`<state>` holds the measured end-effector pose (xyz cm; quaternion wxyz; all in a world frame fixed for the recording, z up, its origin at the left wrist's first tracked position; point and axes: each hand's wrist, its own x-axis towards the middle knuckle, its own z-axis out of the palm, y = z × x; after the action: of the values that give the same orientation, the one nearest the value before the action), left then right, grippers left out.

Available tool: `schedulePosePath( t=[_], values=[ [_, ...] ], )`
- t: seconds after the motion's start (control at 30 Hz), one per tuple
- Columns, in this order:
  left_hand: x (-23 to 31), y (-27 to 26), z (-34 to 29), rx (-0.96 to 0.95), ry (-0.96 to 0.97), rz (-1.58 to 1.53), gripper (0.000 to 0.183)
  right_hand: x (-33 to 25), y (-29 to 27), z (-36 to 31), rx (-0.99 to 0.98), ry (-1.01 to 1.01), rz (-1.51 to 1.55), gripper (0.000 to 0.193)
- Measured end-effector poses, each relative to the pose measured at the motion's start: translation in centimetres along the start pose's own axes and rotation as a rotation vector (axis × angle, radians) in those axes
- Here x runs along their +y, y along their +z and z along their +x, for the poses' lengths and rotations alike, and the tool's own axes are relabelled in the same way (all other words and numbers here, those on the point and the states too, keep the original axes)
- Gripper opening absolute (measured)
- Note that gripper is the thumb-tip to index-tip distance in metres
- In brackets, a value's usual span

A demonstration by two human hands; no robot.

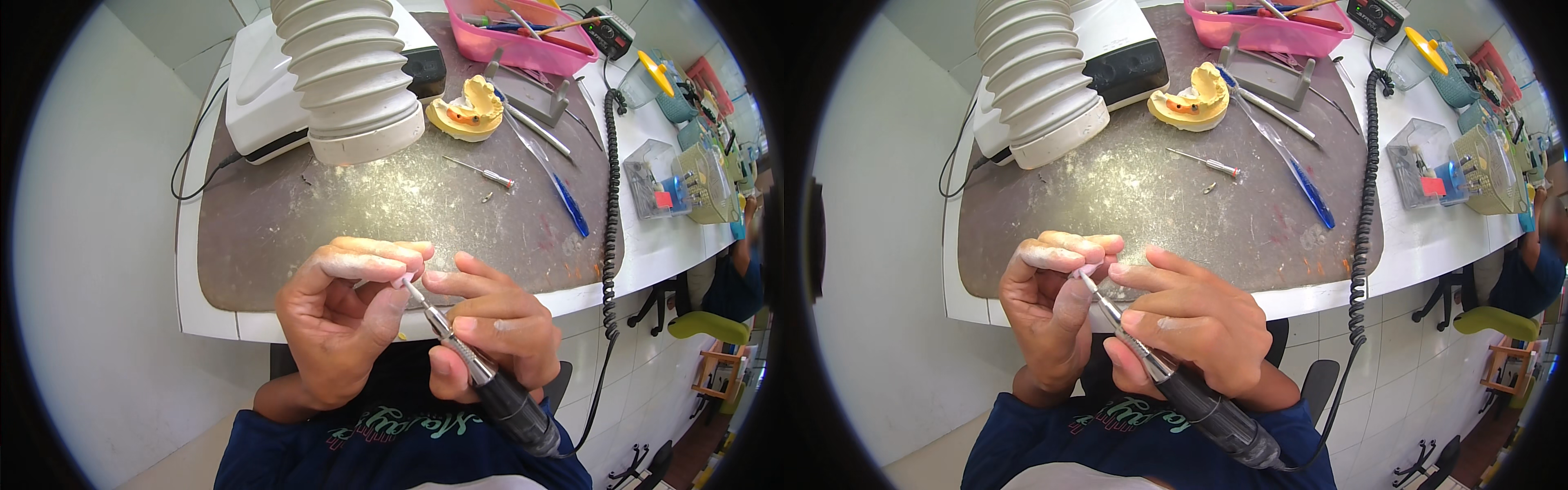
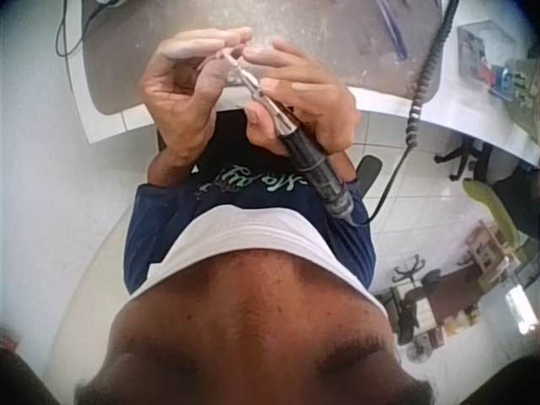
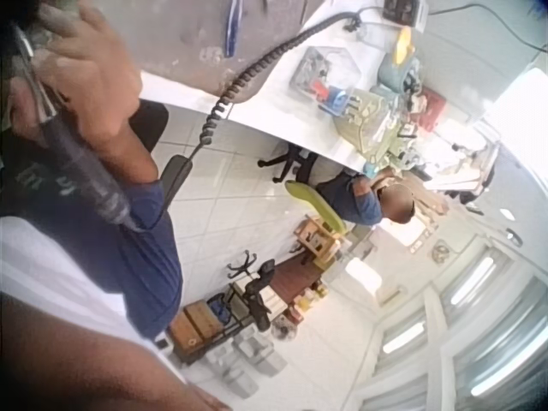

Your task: The person uses a rotary handpiece to grind and shape a small white object, likely a dental crown or bridge component. They periodically inspect the object and fit it into a yellow dental model to check the alignment. The person works at a bench equipped with a dust extraction hose and various dental tools.

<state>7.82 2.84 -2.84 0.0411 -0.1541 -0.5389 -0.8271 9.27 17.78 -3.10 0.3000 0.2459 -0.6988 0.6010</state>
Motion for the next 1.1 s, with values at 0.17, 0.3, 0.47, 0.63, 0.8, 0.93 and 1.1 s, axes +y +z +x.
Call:
schedulePosePath(
  t=[0.17, 0.3, 0.47, 0.63, 0.8, 0.93, 1.1],
  values=[
    [-0.1, 0.01, 0.09, -0.015, 0.016, 0.0, 0.021, -0.01, -0.03, 0.04, 0.004, 0.006, 0.023, 0.033],
    [0.07, -0.03, 0.16, -0.012, 0.017, 0.008, 0.019, 0.16, -0.04, -0.23, 0.014, 0.005, 0.045, 0.034],
    [0.16, 0.01, 0.16, -0.003, 0.032, 0.035, 0.018, 0.09, 0.12, -0.35, 0.028, 0.026, -0.011, 0.035],
    [0.09, 0.17, 0.1, 0.013, 0.032, 0.075, 0.014, 0.0, 0.19, -0.18, 0.012, 0.007, -0.044, 0.033],
    [-0.05, 0.18, 0.02, 0.009, 0.03, 0.062, 0.014, -0.07, 0.09, 0.15, -0.017, -0.033, -0.04, 0.032],
    [0.08, 0.15, 0.03, 0.015, 0.018, 0.005, 0.02, 0.13, 0.26, -0.24, 0.041, -0.015, -0.064, 0.031],
    [0.01, 0.29, 0.05, 0.02, 0.02, 0.07, 0.013, 0.09, 0.36, -0.03, 0.041, -0.026, -0.051, 0.03]
  ],
)
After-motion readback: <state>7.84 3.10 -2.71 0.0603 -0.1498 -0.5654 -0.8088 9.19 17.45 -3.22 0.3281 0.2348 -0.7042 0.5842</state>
